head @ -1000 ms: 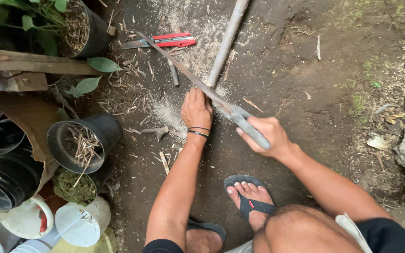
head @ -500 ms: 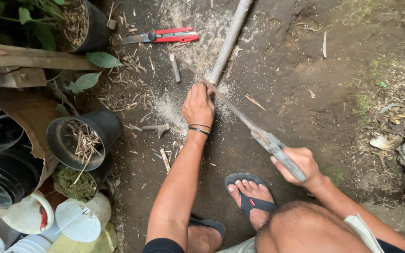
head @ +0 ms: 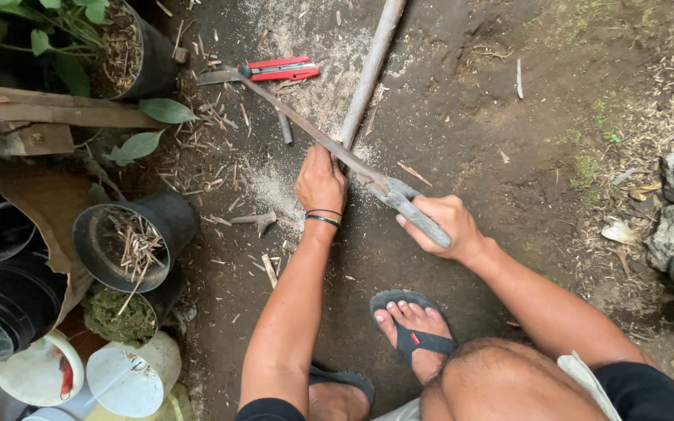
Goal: The person uses a hand saw to cut a long wooden stick into small pieces. They hold the stick with one hand and saw with the other, periodically inspecting the cut pieces and placing them on the ground.
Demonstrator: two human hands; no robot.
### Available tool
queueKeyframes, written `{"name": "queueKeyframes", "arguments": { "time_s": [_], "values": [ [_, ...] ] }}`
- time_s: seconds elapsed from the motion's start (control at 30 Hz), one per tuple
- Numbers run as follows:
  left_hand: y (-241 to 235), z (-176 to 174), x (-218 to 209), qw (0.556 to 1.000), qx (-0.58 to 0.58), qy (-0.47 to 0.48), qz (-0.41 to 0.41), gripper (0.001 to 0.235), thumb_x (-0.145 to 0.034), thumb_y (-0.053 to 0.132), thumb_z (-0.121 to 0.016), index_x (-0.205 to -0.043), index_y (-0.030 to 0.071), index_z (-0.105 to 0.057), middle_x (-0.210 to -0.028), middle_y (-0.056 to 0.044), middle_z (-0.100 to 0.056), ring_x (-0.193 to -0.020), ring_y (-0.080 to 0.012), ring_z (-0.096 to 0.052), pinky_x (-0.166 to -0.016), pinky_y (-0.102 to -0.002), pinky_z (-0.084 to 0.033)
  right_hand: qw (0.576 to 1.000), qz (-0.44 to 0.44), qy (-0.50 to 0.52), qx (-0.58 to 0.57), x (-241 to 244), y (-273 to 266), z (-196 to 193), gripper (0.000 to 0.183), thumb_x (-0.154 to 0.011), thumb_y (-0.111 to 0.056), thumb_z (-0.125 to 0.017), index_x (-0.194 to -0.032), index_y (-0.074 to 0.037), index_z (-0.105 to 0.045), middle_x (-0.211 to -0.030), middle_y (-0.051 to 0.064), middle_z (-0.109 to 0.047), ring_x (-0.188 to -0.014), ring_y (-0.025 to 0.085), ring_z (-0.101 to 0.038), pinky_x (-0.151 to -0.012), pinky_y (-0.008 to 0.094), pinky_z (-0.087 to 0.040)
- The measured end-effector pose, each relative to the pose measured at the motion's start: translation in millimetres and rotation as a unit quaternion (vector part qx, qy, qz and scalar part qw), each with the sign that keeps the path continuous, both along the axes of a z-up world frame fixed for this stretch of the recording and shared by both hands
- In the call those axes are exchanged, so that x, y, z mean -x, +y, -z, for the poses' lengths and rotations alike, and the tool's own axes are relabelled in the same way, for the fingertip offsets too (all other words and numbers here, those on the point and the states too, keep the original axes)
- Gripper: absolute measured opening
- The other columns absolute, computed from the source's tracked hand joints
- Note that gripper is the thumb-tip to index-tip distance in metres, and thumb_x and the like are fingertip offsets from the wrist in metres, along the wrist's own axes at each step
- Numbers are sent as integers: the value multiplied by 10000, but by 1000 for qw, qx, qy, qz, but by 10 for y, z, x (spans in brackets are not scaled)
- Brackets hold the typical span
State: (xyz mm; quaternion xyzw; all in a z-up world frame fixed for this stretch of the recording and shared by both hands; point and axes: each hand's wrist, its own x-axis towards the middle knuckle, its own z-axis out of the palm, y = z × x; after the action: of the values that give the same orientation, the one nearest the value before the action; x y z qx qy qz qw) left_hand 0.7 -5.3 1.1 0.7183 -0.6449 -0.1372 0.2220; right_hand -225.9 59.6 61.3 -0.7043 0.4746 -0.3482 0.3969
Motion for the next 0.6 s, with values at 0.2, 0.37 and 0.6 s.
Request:
{"name": "queueKeyframes", "arguments": {
  "time_s": [0.2,0.37,0.6],
  "values": [
    [5,9,0,1000,-17,13,-6,94,-1018,182,-599,-1014,92,-569,-937,-122,-658,-814,-391,-667,-663,-514,-509,998,15,37,-41,385,419,-53,139,-839,-103,-787,-782,-52,-670,-610,135,-576,-482,297,-605,-482,394,-449],
    [4,38,0,1000,-14,6,-8,117,-1038,223,-567,-1073,113,-587,-947,-123,-661,-832,-375,-681,-683,-508,-513,991,107,80,9,951,1194,-352,148,-789,-74,-782,-889,2,-703,-732,120,-678,-579,261,-673,-564,345,-507],
    [-22,-35,1,998,-9,47,-38,180,-1033,275,-541,-1099,147,-648,-962,-121,-692,-839,-386,-682,-699,-513,-522,978,170,112,52,939,1345,-188,182,-817,-52,-820,-855,-10,-646,-773,135,-674,-627,281,-665,-610,358,-515]
  ]
}}
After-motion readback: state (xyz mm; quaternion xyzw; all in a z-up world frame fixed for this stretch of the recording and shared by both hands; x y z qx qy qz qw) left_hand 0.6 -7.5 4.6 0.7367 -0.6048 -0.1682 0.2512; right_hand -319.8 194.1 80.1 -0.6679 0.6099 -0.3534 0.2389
